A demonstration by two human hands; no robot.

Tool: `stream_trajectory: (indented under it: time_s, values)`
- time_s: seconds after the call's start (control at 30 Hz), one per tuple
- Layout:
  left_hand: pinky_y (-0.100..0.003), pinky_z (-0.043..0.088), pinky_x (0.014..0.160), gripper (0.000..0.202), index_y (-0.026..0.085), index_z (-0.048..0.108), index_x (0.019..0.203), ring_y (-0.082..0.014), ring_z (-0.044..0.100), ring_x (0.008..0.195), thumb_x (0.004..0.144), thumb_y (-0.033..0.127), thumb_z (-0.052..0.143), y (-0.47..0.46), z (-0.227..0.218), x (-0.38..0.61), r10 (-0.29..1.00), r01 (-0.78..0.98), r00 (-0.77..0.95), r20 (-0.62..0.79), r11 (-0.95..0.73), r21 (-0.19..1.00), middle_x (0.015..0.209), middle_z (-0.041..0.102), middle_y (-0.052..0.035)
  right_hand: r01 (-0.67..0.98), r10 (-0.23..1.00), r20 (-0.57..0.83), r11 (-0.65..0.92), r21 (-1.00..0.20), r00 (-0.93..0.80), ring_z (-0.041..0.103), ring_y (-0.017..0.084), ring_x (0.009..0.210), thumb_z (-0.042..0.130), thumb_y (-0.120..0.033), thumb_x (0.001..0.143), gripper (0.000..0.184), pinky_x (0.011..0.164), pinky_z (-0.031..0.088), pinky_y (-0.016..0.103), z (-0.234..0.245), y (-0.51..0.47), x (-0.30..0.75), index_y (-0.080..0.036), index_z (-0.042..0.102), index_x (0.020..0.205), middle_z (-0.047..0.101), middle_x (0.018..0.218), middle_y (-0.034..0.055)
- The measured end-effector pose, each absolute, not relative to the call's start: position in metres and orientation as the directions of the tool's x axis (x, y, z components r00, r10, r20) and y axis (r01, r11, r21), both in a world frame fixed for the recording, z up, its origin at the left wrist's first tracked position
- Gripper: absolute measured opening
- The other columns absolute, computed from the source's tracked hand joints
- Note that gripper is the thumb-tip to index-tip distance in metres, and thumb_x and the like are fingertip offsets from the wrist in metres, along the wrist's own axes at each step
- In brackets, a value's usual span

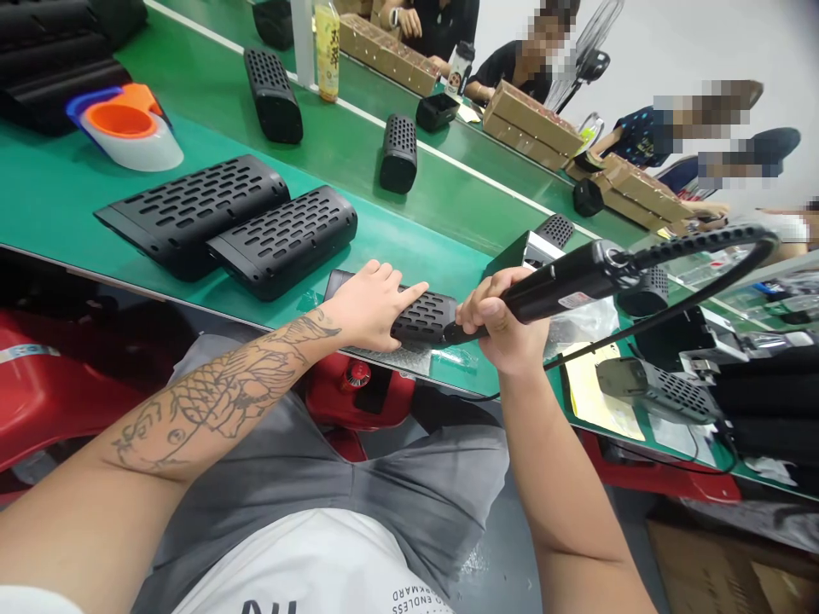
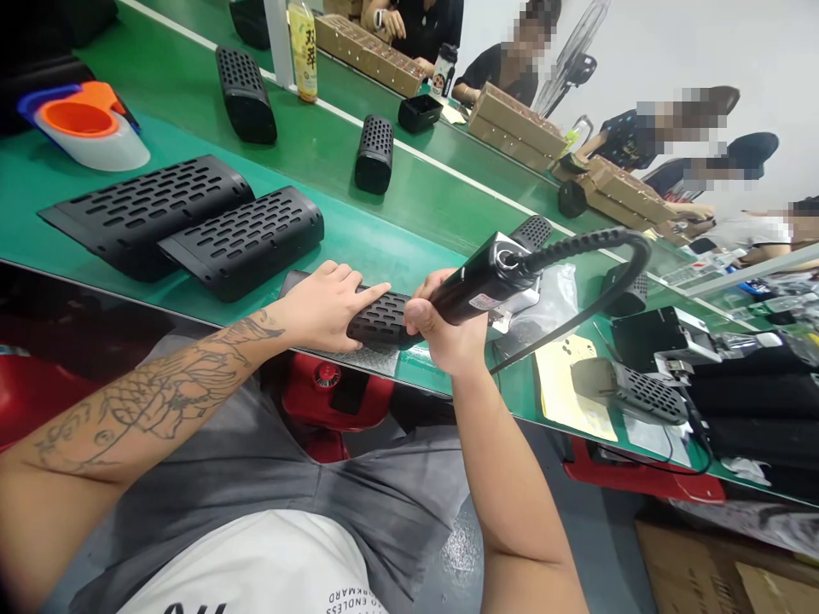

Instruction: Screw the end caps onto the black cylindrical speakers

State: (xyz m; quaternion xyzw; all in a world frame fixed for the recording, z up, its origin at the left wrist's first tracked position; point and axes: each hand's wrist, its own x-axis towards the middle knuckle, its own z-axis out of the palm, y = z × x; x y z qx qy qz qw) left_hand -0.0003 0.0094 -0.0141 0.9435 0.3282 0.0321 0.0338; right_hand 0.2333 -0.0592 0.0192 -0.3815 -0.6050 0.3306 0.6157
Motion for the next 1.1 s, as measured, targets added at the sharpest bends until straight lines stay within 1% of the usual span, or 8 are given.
stream_trajectory:
  time_s: [0.3,0.4,0.47,0.53,0.73,0.83,0.93,1.1]
  values:
    - [-0.058,0.044,0.13,0.117,0.016,0.052,0.197,-0.0517,0.072,0.148,0.096,0.057,0.094,0.007,-0.013,0.002,0.628,0.625,0.778,0.015,-0.777,0.08,0.157,0.081,-0.0276,0.091,0.828,0.53,0.522,-0.848,0.186,0.06,0.015,0.046,0.109,-0.077,0.091,0.062,0.055,0.063,0.036,0.032,-0.064,0.251,-0.031,0.067,0.093,0.061,0.06,-0.0115]
    - [-0.058,0.044,0.13,0.118,0.01,0.049,0.198,-0.0521,0.072,0.148,0.1,0.06,0.093,-0.001,-0.015,0.009,0.64,0.638,0.768,0.002,-0.766,0.075,0.159,0.081,-0.031,0.302,0.624,0.633,0.561,-0.771,0.459,0.064,0.018,0.05,0.105,-0.07,0.097,0.049,0.054,0.061,0.037,0.04,-0.045,0.295,-0.032,0.074,0.098,0.064,0.064,-0.0084]
    - [-0.058,0.043,0.132,0.12,0.009,0.047,0.199,-0.052,0.071,0.149,0.102,0.064,0.092,-0.006,-0.016,0.014,0.654,0.652,0.756,0.013,-0.755,0.075,0.16,0.081,-0.0312,0.503,0.425,0.696,0.486,-0.715,0.58,0.066,0.019,0.053,0.108,-0.068,0.093,0.049,0.054,0.057,0.038,0.037,-0.028,0.329,-0.031,0.076,0.095,0.068,0.068,-0.0057]
    - [-0.058,0.044,0.133,0.117,0.012,0.05,0.198,-0.0513,0.072,0.15,0.105,0.071,0.088,-0.006,-0.015,0.016,0.667,0.663,0.745,0.021,-0.743,0.092,0.16,0.082,-0.0297,0.588,0.344,0.707,0.396,-0.706,0.617,0.066,0.02,0.052,0.104,-0.075,0.092,0.055,0.054,0.054,0.039,0.028,-0.014,0.356,-0.031,0.071,0.09,0.066,0.067,-0.0063]
    - [-0.047,0.058,0.119,0.083,0.03,0.059,0.197,-0.0422,0.084,0.148,0.128,0.074,0.043,0.028,0.004,-0.001,0.728,0.736,0.673,-0.133,-0.639,0.225,0.17,0.085,-0.0179,0.521,0.418,0.638,0.369,-0.77,0.647,0.064,0.023,0.047,0.099,-0.086,0.087,0.064,0.051,0.055,0.04,0.009,-0.017,0.373,-0.033,0.063,0.087,0.058,0.058,-0.0098]
    - [-0.045,0.063,0.113,0.081,0.038,0.068,0.191,-0.042,0.085,0.149,0.125,0.078,0.045,0.041,0.01,-0.01,0.753,0.788,0.609,-0.248,-0.541,0.294,0.175,0.085,-0.0117,0.475,0.453,0.628,0.414,-0.776,0.632,0.064,0.022,0.048,0.105,-0.083,0.086,0.065,0.051,0.057,0.04,0.019,-0.035,0.349,-0.031,0.067,0.09,0.06,0.059,-0.0088]
    - [-0.045,0.065,0.11,0.075,0.044,0.084,0.175,-0.0417,0.088,0.141,0.119,0.083,0.053,0.045,0.009,-0.012,0.757,0.786,0.6,-0.259,-0.497,0.369,0.161,0.092,-0.0076,0.366,0.525,0.627,0.521,-0.771,0.575,0.063,0.02,0.047,0.104,-0.079,0.092,0.061,0.051,0.061,0.04,0.036,-0.054,0.304,-0.031,0.068,0.093,0.059,0.062,-0.0097]
    - [-0.045,0.067,0.109,0.074,0.045,0.089,0.168,-0.0402,0.09,0.138,0.116,0.086,0.056,0.044,0.004,-0.01,0.763,0.773,0.607,-0.222,-0.503,0.387,0.157,0.094,-0.006,0.063,0.707,0.653,0.664,-0.745,0.273,0.062,0.018,0.044,0.103,-0.078,0.097,0.055,0.048,0.062,0.037,0.051,-0.071,0.214,-0.034,0.07,0.099,0.058,0.063,-0.0111]
